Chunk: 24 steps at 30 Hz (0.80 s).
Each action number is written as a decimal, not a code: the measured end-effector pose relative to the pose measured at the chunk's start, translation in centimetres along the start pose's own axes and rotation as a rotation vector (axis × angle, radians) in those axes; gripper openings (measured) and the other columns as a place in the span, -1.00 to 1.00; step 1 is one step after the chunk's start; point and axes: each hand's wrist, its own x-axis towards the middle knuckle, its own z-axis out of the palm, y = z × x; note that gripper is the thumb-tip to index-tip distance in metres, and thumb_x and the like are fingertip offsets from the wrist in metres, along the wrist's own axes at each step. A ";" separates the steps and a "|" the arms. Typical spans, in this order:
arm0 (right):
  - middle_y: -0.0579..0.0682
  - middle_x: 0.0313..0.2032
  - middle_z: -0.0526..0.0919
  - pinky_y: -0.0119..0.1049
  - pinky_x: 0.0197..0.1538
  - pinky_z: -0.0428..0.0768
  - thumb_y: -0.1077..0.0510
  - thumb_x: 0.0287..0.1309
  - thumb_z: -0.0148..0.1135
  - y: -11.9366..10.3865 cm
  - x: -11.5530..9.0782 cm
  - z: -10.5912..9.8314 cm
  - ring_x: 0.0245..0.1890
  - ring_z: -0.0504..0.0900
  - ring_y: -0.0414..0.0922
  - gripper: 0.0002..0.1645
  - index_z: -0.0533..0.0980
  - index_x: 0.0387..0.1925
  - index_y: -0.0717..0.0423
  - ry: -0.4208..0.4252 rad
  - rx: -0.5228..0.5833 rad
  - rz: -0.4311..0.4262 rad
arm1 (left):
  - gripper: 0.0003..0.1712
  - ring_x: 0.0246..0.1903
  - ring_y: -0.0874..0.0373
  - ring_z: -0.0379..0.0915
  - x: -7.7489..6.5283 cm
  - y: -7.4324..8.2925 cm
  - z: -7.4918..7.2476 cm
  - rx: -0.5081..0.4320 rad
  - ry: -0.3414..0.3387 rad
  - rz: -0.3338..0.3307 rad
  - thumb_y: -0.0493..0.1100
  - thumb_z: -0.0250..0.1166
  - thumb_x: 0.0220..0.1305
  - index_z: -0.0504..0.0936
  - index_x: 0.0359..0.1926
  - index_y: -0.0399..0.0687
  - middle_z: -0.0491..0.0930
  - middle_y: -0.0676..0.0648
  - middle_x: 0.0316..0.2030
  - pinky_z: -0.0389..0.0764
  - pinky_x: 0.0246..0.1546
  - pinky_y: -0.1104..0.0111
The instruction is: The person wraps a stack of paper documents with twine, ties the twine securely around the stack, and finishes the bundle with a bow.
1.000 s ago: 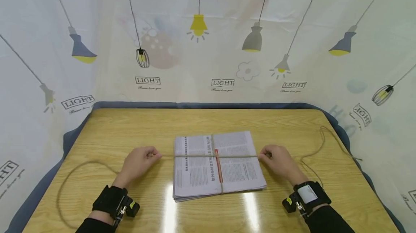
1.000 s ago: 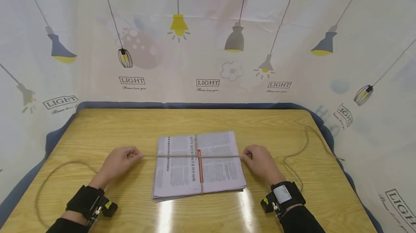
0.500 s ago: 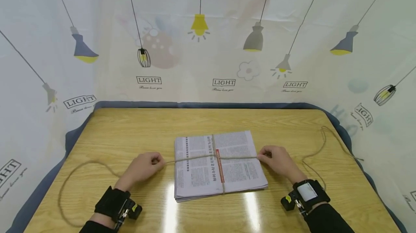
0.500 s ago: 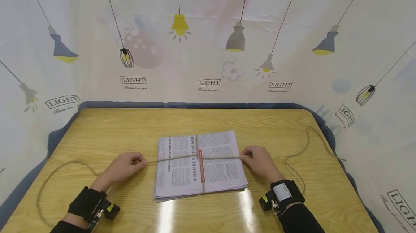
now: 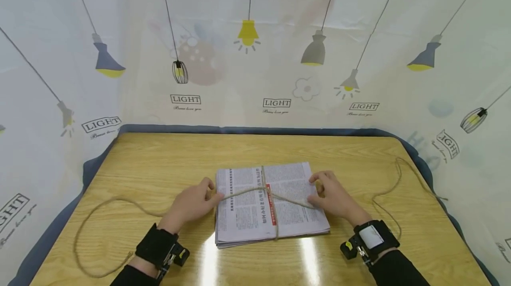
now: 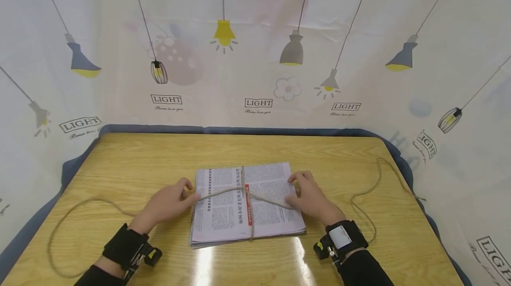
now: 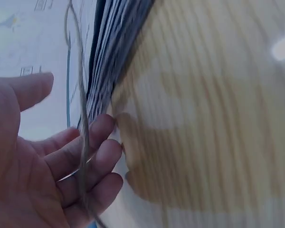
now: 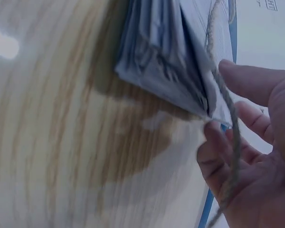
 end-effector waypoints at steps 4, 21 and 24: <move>0.13 0.05 0.22 -0.17 -0.21 0.41 -0.05 0.00 0.44 -0.4 0.0 0.5 -0.19 0.35 -0.02 -0.49 0.40 -0.12 0.07 -0.003 -0.015 -0.034 | -0.55 -0.71 0.21 0.22 0.3 0.6 0.8 -0.020 0.012 -0.004 0.13 0.17 0.33 0.36 -0.02 -0.10 0.40 0.02 -0.65 0.18 -0.67 0.40; -0.13 -0.46 0.43 -0.32 -0.40 0.40 0.15 0.33 0.11 -1.2 0.0 1.0 -0.47 0.39 -0.22 -0.91 0.40 -0.33 -0.04 -0.026 -0.139 -0.079 | -0.75 -0.61 0.21 0.26 -0.4 0.0 1.4 -0.113 0.063 0.064 0.09 0.16 0.36 0.52 -0.46 0.17 0.38 0.09 -0.62 0.23 -0.54 0.38; -0.11 -0.47 0.46 -0.32 -0.41 0.41 0.18 0.28 0.16 -1.0 0.1 0.8 -0.48 0.40 -0.20 -0.90 0.42 -0.36 -0.01 0.016 -0.081 -0.049 | -0.71 -0.63 0.21 0.24 -0.4 0.0 1.3 -0.126 0.065 0.064 0.12 0.15 0.36 0.55 -0.47 0.16 0.36 0.09 -0.64 0.21 -0.55 0.39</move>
